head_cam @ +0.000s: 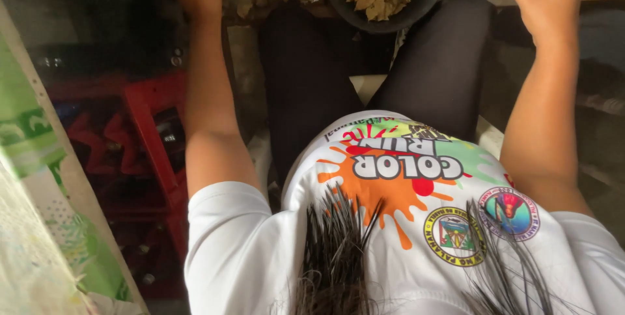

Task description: A person is manually filling small plastic bags with dried snack items from a large bowl.

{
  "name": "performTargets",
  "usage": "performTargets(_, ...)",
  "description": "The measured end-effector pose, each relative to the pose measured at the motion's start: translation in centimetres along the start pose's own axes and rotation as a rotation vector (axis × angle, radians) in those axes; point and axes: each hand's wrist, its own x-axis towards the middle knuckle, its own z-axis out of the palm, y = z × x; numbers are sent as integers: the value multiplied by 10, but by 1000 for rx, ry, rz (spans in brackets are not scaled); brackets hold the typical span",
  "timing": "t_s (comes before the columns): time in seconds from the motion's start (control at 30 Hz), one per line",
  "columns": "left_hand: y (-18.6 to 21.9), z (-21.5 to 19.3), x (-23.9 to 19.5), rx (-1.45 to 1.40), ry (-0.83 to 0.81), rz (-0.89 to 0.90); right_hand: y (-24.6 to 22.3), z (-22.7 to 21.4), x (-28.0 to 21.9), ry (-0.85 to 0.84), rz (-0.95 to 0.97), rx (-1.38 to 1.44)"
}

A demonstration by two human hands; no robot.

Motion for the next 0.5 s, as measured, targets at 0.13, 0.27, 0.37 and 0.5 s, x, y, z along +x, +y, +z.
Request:
performTargets(0.13,-46,40,-12,191,67,-61,4,-8,-17,31,-199,-57)
performTargets(0.27,-42,52,-27,208,30,-141,13,-8,-24,17,-188,-69)
performTargets(0.37,-35,46,-30,313,-101,-177,6,-6,-19,21,-124,-93)
performTargets(0.5,-36,31,-34,285,-121,-81,10,-1,-7,6,-154,-43)
